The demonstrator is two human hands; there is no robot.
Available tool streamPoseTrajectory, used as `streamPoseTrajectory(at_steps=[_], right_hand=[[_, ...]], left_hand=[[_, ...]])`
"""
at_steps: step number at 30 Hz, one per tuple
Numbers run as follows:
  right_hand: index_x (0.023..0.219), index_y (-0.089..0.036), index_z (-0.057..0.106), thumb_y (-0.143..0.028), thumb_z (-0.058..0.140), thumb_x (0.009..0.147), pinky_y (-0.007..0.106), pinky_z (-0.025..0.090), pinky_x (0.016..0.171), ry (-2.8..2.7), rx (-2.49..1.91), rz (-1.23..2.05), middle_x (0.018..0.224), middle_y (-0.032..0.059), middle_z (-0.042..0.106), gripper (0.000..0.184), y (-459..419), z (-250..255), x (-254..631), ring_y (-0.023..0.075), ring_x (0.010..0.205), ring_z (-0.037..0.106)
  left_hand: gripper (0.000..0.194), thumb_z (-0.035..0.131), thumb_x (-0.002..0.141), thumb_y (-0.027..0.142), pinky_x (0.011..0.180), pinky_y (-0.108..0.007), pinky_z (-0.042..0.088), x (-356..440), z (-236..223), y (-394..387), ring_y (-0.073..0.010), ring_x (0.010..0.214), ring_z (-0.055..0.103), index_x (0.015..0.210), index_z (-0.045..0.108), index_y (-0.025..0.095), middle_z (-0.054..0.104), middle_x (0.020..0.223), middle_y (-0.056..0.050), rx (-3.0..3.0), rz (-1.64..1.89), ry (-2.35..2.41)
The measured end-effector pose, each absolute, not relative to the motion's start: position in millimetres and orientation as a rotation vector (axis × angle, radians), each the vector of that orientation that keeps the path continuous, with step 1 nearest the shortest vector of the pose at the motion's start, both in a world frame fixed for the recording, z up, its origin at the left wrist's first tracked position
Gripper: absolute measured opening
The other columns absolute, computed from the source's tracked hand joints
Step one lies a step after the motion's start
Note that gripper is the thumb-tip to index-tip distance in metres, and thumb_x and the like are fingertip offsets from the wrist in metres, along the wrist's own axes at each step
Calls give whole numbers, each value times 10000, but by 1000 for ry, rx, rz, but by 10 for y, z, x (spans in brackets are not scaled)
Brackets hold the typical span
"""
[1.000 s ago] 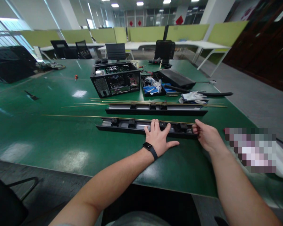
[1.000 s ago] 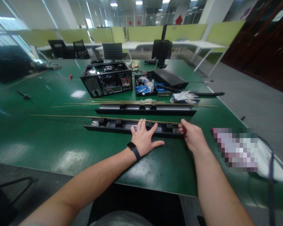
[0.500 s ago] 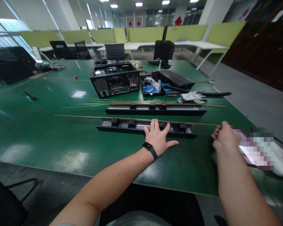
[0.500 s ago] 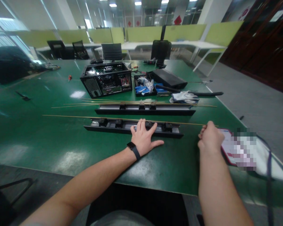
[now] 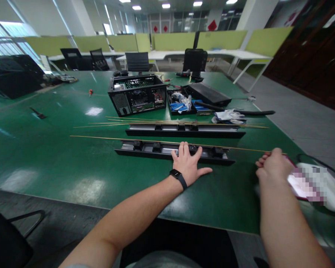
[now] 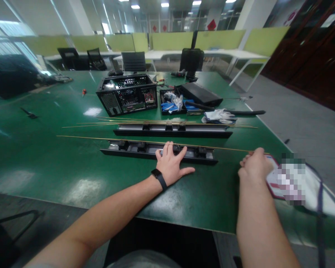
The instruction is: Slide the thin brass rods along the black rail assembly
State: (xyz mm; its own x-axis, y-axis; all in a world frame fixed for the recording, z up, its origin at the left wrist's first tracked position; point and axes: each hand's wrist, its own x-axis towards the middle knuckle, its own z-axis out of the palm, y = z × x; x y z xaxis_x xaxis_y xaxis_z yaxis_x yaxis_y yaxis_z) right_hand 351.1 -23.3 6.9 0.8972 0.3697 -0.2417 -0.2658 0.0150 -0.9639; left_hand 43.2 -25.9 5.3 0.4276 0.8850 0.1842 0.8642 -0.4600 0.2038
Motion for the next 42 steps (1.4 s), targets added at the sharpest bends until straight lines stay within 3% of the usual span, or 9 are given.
streamPoseTrajectory(at_steps=[3, 10, 19, 28, 38, 42], right_hand=[[742, -218, 535, -124, 595, 979, 175, 272, 361, -56, -1515, 472, 613, -43, 495, 262, -208, 80, 3430, 65, 449, 403], [738, -188, 587, -172, 766, 882, 164, 302, 396, -271, -1422, 755, 637, -9, 599, 231, -140, 0, 3200, 54, 469, 432], [800, -182, 743, -586, 1018, 750, 210, 502, 505, -663, -1422, 959, 714, 71, 725, 491, -148, -135, 2996, 141, 598, 643], [800, -194, 772, -610, 1027, 762, 278, 627, 683, -749, -1438, 936, 794, 94, 788, 490, -170, -102, 2889, 223, 794, 793], [852, -197, 814, -721, 933, 826, 374, 655, 829, -860, -1454, 970, 825, 137, 813, 539, -158, -177, 2972, 297, 894, 832], [871, -195, 823, -724, 911, 837, 364, 641, 823, -885, -1453, 962, 854, 144, 821, 538, -151, -208, 2991, 293, 914, 825]], left_hand=[[943, 581, 947, 943, 1224, -739, 391, 431, 53, -262, -458, 1705, 305, 1717, 538, 402, 436, 1800, -255, 2588, 419, 1585], [940, 583, 949, 941, 1226, -725, 392, 431, 49, -262, -459, 1704, 303, 1721, 533, 406, 437, 1805, -241, 2585, 414, 1594], [933, 601, 947, 931, 1218, -742, 399, 438, 29, -260, -465, 1702, 314, 1715, 546, 405, 447, 1800, -246, 2589, 443, 1592], [937, 585, 952, 935, 1229, -734, 386, 442, 36, -261, -462, 1714, 289, 1730, 523, 416, 423, 1814, -246, 2577, 414, 1599], [923, 581, 957, 932, 1230, -739, 385, 443, 39, -265, -462, 1711, 299, 1729, 527, 429, 431, 1810, -243, 2590, 420, 1605], [894, 593, 965, 915, 1218, -742, 398, 444, 35, -260, -464, 1705, 311, 1725, 528, 449, 441, 1805, -236, 2596, 434, 1601]])
